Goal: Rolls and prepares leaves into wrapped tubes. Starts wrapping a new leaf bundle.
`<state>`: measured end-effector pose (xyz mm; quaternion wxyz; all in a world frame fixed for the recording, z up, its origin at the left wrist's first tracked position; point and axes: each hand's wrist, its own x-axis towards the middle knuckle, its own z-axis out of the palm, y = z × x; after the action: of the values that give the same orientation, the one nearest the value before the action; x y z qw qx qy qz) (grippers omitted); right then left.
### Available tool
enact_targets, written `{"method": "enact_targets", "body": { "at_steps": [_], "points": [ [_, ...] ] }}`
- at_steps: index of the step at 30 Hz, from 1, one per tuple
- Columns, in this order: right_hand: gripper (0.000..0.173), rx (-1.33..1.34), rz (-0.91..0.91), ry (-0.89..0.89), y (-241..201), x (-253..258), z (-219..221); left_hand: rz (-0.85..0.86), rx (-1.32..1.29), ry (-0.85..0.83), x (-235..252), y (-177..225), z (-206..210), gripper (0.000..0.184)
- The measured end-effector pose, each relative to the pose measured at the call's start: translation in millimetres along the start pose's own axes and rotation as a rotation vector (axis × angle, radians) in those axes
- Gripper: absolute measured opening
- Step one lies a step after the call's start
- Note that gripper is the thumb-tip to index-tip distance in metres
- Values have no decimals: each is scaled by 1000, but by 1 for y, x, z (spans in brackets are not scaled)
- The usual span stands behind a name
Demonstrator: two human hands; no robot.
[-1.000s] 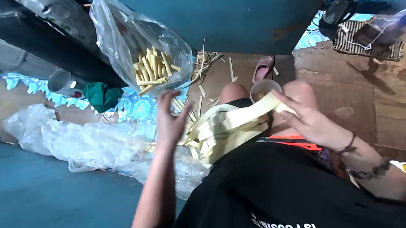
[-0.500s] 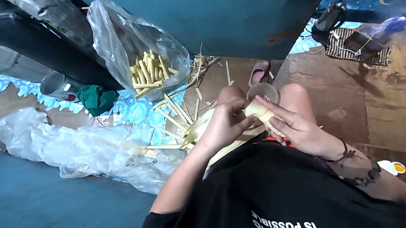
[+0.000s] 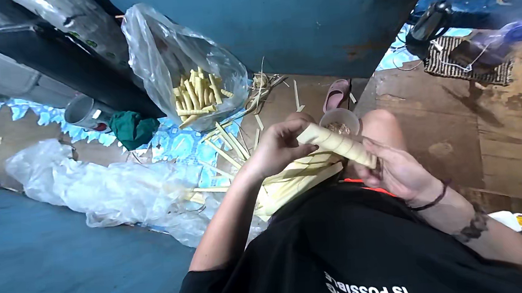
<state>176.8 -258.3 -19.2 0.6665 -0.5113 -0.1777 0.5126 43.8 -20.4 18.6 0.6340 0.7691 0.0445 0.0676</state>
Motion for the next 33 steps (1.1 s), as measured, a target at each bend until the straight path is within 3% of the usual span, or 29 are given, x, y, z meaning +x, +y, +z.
{"method": "enact_targets", "body": {
  "at_steps": [1,2,4,6,7,8,10,11,13,15,16,18,20,21,23,25,26,27,29,30,31,33],
  "points": [
    [44,83,81,2,-2,-1,-1,-6,4,-5,1,1,1,24],
    [42,13,29,24,-1,-2,-2,-17,11,-8,2,2,1,22],
    [37,-432,-317,81,11,-5,-7,-30,11,-3,3,2,-1,22],
    [48,-721,-557,130,22,-3,-14,-40,4,4,3,1,-2,25],
    [40,-628,-485,117,22,-5,-16,-38,11,-6,3,1,-2,24],
    [30,-386,-303,94,18,-7,-15,-34,17,-14,3,-1,-2,21],
    [41,31,41,73,9,-7,-13,-42,29,-43,2,-5,-2,15],
    [42,25,55,82,9,-9,-14,-48,29,-51,3,-7,-1,13],
    [33,-335,-216,107,17,-12,-17,-67,20,-44,4,-8,-1,14],
    [50,-731,-539,134,28,-10,-23,-87,20,-29,3,-8,-2,18],
    [48,-721,-548,132,30,-10,-24,-88,22,-30,3,-8,-1,20],
    [34,-294,-196,105,21,-13,-20,-78,8,-46,4,-8,-1,21],
    [42,21,108,116,11,-14,-15,-58,-5,-64,4,-9,-1,17],
    [42,-12,75,128,12,-15,-15,-54,-4,-61,5,-10,-1,15],
    [36,-421,-279,145,25,-17,-19,-62,1,-42,5,-12,-2,14],
    [50,-779,-575,174,35,-15,-26,-81,11,-34,4,-11,-5,19],
    [45,-711,-511,155,33,-16,-26,-90,10,-37,4,-10,-6,22],
    [37,-482,-318,126,27,-18,-24,-96,12,-43,4,-9,-6,23],
    [41,-14,61,108,16,-18,-20,-105,22,-55,3,-8,-7,19],
    [43,18,82,118,15,-19,-19,-104,24,-54,3,-8,-7,16],
    [39,-103,-20,138,19,-20,-18,-103,22,-50,4,-10,-7,15],
    [41,-603,-398,171,32,-20,-22,-110,15,-28,4,-11,-7,17]
  ]
}}
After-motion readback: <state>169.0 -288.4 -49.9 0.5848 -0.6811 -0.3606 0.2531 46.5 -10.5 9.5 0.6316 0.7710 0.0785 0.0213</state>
